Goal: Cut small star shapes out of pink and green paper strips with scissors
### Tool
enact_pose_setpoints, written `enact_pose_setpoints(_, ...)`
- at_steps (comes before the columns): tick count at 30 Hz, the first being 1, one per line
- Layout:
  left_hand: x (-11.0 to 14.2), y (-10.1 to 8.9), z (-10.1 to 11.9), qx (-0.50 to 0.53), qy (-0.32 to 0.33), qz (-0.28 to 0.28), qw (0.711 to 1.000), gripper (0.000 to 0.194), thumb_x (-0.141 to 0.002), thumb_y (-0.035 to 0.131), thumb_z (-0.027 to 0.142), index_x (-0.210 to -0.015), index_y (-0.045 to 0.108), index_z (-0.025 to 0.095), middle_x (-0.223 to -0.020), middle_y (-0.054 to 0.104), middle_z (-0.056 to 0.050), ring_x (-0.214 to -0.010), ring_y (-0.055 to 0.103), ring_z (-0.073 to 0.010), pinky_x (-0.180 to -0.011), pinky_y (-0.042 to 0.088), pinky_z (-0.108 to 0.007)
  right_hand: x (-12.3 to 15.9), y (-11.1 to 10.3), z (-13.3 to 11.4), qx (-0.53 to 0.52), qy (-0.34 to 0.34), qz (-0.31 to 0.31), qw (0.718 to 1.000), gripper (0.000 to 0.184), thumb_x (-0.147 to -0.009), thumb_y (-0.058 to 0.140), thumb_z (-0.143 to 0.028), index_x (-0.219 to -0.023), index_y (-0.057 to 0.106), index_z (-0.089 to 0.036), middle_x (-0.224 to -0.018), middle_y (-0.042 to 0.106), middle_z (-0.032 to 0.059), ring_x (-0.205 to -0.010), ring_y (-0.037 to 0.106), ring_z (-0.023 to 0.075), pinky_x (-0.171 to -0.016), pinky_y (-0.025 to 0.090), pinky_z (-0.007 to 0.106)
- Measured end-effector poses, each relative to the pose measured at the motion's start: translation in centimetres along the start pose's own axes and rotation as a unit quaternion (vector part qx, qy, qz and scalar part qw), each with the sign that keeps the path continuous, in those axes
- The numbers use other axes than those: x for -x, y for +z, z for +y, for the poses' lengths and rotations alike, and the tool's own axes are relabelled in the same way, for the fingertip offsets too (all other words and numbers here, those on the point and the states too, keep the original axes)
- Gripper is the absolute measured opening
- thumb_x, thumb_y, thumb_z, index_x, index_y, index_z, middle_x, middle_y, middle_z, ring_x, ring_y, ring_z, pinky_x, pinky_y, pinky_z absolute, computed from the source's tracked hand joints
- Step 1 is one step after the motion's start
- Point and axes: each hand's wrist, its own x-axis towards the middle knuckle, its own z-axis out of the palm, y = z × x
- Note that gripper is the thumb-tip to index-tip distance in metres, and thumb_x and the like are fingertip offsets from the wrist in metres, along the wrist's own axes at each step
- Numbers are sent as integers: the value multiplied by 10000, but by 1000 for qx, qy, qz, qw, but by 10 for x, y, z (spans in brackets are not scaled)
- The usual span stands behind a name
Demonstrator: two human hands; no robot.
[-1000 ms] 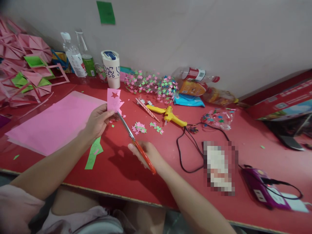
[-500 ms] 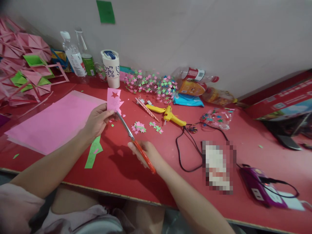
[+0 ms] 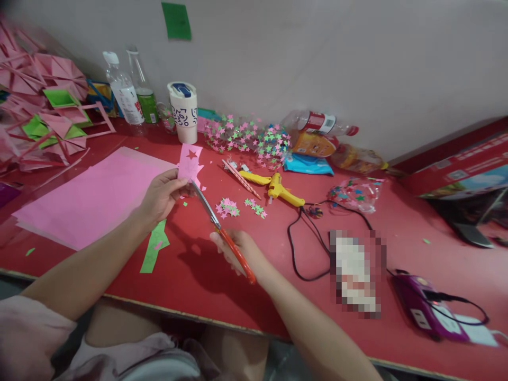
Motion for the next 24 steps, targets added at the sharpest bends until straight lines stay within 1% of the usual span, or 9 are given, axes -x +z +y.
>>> enact_pose_setpoints(5,0,2,2,-12,-2,1,1000,135,-670,692,272,-710,636,155,-667,671,-2,-588,614,-102,-591,478,-244,0,0,0,4,-3,-5,1000,469,-823,487,-645,-644,395,-221,-353,354,-103,-272,354,68,-352,315,208)
enact_pose_setpoints(8,0,2,4,-25,2,-6,1000,129,-670,678,273,-708,643,154,-648,667,-5,-588,611,-104,-593,476,-245,0,0,-1,9,12,2,1000,464,-821,496,-639,-646,403,-220,-355,359,-98,-272,358,70,-333,298,199)
enact_pose_setpoints(11,-1,-1,4,-45,-1,-14,999,115,-685,660,269,-715,644,159,-628,664,-4,-579,610,-109,-610,485,-256,-1,-1,-1,15,34,1,999,461,-818,492,-640,-650,421,-216,-347,351,-100,-268,361,72,-320,299,193)
enact_pose_setpoints(15,-2,-6,3,-66,-17,-29,997,142,-698,676,293,-717,633,159,-621,664,-4,-576,620,-115,-620,496,-265,-4,-3,-1,12,27,2,1000,451,-823,486,-627,-658,438,-209,-347,352,-102,-270,347,60,-329,312,187)
enact_pose_setpoints(21,-3,-8,2,-61,-23,-33,997,134,-695,691,276,-707,637,154,-628,668,-3,-569,620,-109,-594,495,-255,-5,-4,-1,15,33,0,999,441,-816,507,-610,-647,441,-209,-346,355,-102,-275,350,57,-346,340,195)
enact_pose_setpoints(24,-2,-7,2,-56,-23,-31,998,122,-692,690,266,-705,641,155,-623,669,-3,-570,622,-110,-589,494,-253,-4,-3,-2,12,38,0,999,443,-820,501,-613,-646,432,-211,-347,356,-99,-274,347,59,-327,319,187)
